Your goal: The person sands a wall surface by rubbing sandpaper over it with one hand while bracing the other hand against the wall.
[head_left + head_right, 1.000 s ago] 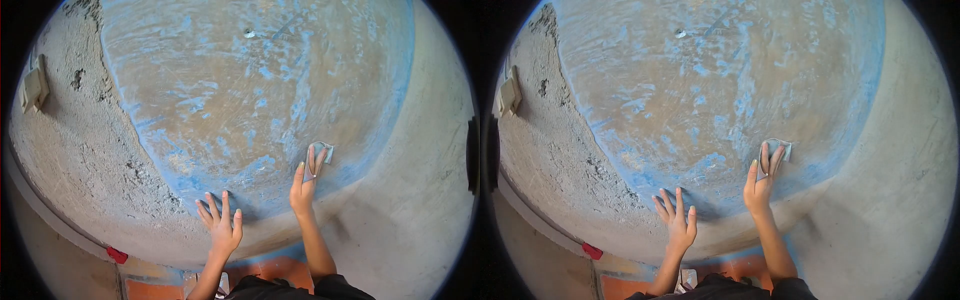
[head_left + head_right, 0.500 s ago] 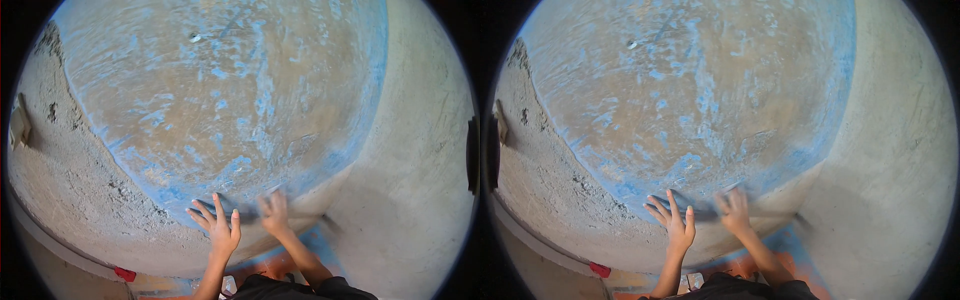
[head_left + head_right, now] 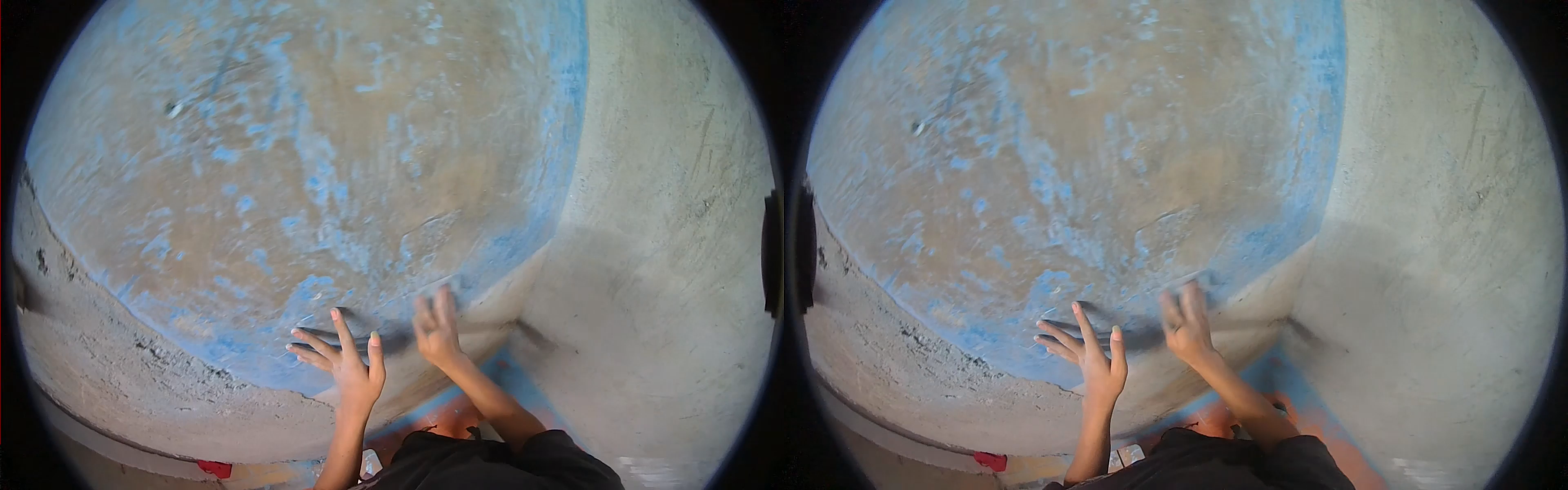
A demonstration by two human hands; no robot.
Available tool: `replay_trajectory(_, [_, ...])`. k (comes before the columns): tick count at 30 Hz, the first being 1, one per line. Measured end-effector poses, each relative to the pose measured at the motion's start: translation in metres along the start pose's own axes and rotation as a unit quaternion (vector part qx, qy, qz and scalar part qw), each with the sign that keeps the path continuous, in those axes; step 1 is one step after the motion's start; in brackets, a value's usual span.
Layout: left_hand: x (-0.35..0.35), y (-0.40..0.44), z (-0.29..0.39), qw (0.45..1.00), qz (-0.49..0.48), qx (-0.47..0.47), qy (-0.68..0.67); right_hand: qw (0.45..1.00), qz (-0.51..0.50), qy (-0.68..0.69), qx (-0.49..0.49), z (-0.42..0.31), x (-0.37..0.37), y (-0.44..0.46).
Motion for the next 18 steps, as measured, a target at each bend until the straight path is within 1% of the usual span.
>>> replay_trajectory(3, [0.021,0.011,0.019,0.999,-0.011,0.012,0.045,0.999,0.016,0.000,0.042,0.047,-0.020,0.009])
replay_trajectory(4, [0.027,0.014,0.027,0.999,-0.006,0.011,0.038,0.968,0.138,0.122,0.169,0.056,-0.032,0.030])
replay_trajectory(7, [0.046,0.024,0.051,1.000,0.002,0.006,0.030,0.979,0.112,0.088,0.145,0.079,-0.047,0.040])
replay_trajectory(9, [0.062,0.032,0.068,0.999,-0.005,0.010,0.043,0.996,0.052,0.014,0.072,0.105,-0.059,0.040])
replay_trajectory(11, [0.073,0.038,0.085,0.999,-0.005,0.009,0.042,0.998,-0.011,-0.062,-0.005,0.134,-0.074,0.041])
replay_trajectory(12, [0.079,0.041,0.094,0.999,-0.005,0.006,0.040,0.996,0.057,-0.001,0.062,0.144,-0.084,0.058])
replay_trajectory(13, [0.087,0.044,0.103,0.999,-0.002,0.003,0.035,0.982,0.123,0.061,0.127,0.152,-0.097,0.085])
replay_trajectory(14, [0.093,0.047,0.111,1.000,0.000,0.000,0.031,0.956,0.187,0.122,0.191,0.158,-0.110,0.100])
replay_trajectory(15, [0.100,0.050,0.120,1.000,0.001,-0.002,0.027,0.992,0.078,0.064,0.081,0.160,-0.120,0.101])
replay_trajectory(16, [0.107,0.054,0.130,1.000,0.000,-0.001,0.022,0.999,-0.031,0.004,-0.032,0.160,-0.129,0.101])
replay_trajectory(17, [0.114,0.058,0.140,1.000,-0.001,0.002,0.017,0.978,-0.138,-0.055,-0.144,0.163,-0.135,0.101])
replay_trajectory(18, [0.120,0.062,0.148,1.000,-0.001,0.005,0.012,0.991,-0.075,-0.038,-0.103,0.171,-0.143,0.108])
Point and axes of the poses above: each hand's wrist, its own y-axis towards the middle knuckle, its own x-axis out of the palm, z = x × y, the point moved 1 cm from there along y, towards the middle knuckle, and after that the axes turned 6 degrees about -z, right-handed, at the moved point
